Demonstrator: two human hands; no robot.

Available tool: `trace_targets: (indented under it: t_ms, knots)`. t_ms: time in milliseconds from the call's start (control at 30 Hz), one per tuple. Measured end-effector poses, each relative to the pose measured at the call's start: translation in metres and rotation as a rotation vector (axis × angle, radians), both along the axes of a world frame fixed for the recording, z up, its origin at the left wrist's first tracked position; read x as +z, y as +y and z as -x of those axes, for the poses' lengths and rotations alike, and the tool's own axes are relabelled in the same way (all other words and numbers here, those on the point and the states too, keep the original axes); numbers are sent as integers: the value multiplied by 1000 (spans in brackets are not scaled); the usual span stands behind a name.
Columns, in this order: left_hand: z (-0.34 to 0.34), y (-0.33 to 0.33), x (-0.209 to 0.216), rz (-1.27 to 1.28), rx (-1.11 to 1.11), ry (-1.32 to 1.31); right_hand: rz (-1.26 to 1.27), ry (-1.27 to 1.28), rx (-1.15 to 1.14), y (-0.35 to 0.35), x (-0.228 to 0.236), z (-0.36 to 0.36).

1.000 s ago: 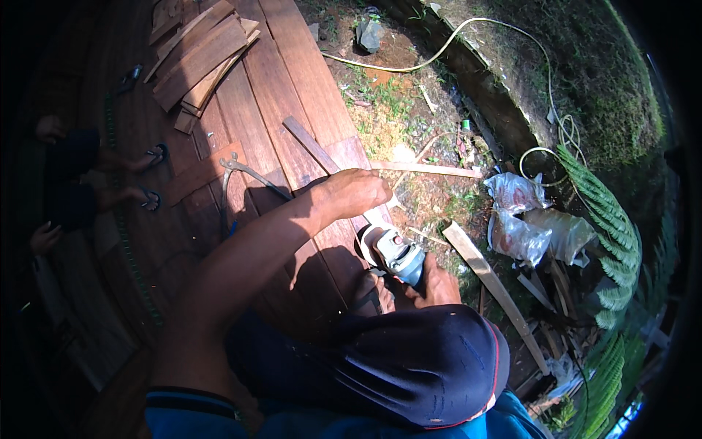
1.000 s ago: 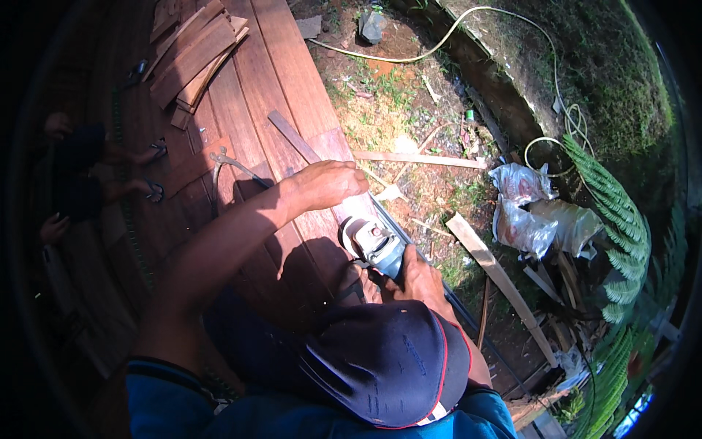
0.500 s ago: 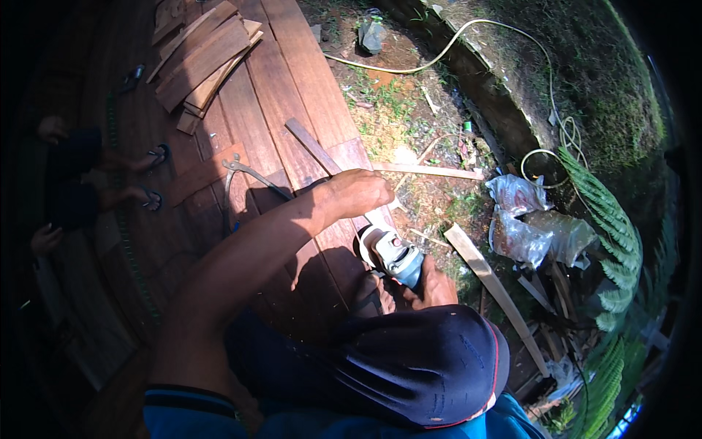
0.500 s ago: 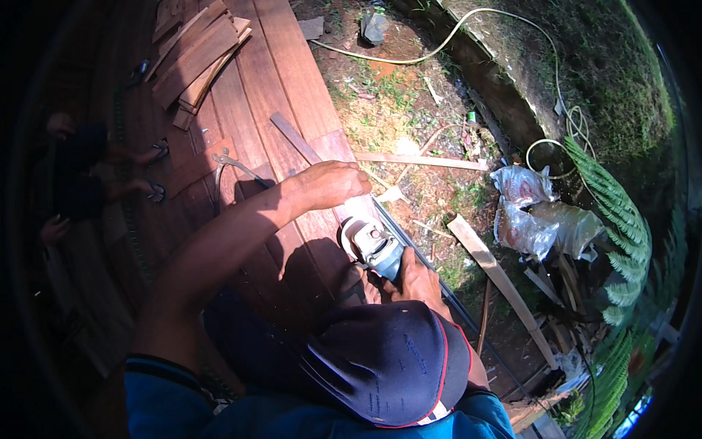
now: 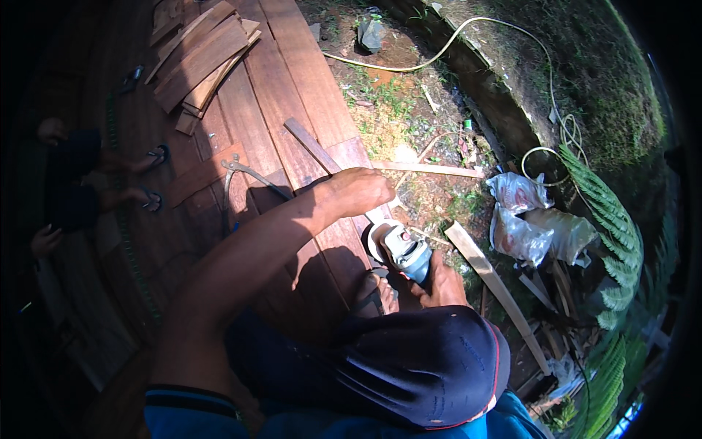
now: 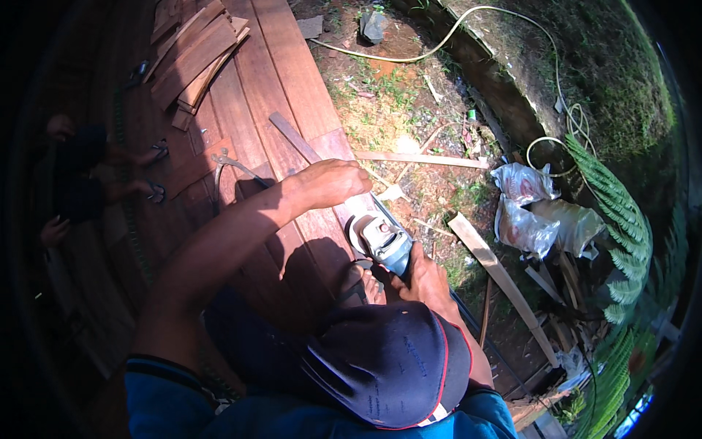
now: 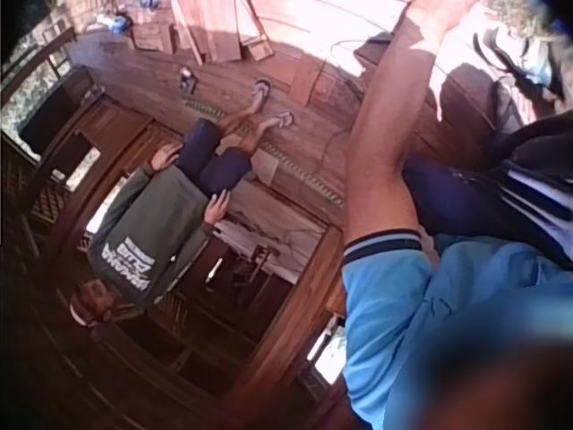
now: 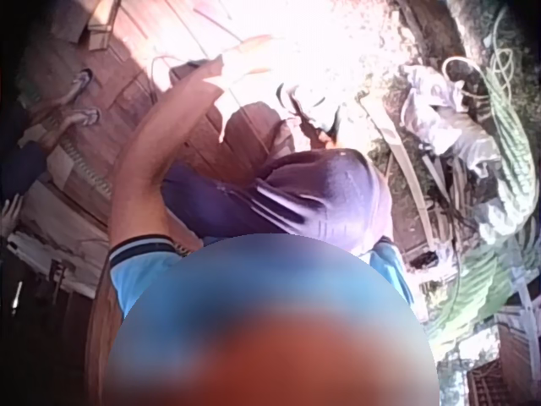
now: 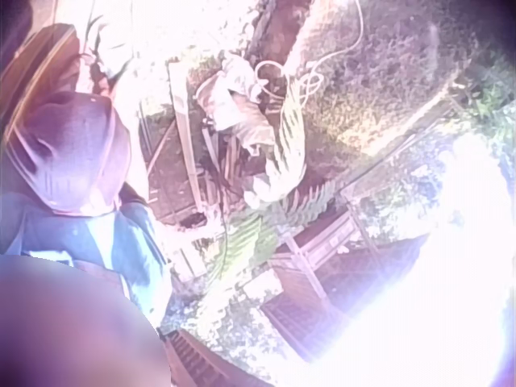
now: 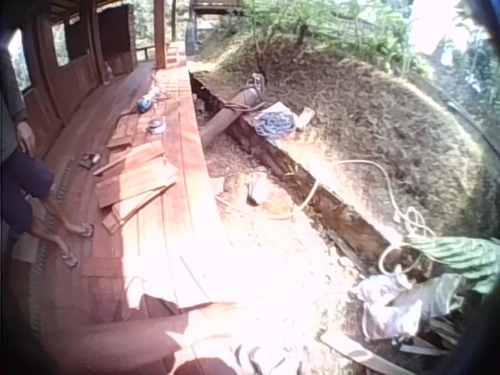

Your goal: The person uses a cordless drill to fasten wooden planks to a deck frame while a coworker holds the pieces in place. Later, the person uses an angle grinder to cut a wooden strip on the deck surface.

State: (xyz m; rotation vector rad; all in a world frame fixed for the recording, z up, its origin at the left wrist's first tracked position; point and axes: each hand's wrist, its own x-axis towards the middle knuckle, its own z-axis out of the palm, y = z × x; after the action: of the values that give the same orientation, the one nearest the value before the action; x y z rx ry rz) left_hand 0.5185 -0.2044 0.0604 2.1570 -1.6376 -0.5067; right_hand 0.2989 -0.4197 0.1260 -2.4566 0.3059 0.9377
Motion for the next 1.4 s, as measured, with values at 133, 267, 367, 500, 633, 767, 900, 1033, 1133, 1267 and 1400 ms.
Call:
trace_targets:
  t_ms: [133,267,367,500,633,767,900,1033,1133,1267,1400]
  knots:
    - [1,0,-5,-3,29,2,-54,-28,-38,0,6,-2]
    - [0,-1,-7,-16,43,-4,-270,-193,-303,-8,19,15]
    - [6,-5,0,-18,59,-10,-185,-158,-435,-25,16,39]
    - [16,1,24,-27,77,-77,-608,-332,-815,-56,-8,74]
    - [11,38,56,-67,155,-183,-426,-371,-1032,-88,-12,98]
    - [-12,104,80,-118,372,-185,-526,-515,-1073,-107,5,103]
    - [-41,173,80,-120,492,-136,-612,-607,-1091,-118,14,98]
    - [-67,224,61,8,711,-85,-705,-608,-1147,-125,12,94]
    - [-85,247,41,42,772,-75,-665,-585,-1134,-125,15,93]
    - [-101,261,15,1,836,-41,-647,-598,-1152,-114,30,95]
    - [-104,269,8,-50,931,115,-644,-610,-1197,-95,58,102]
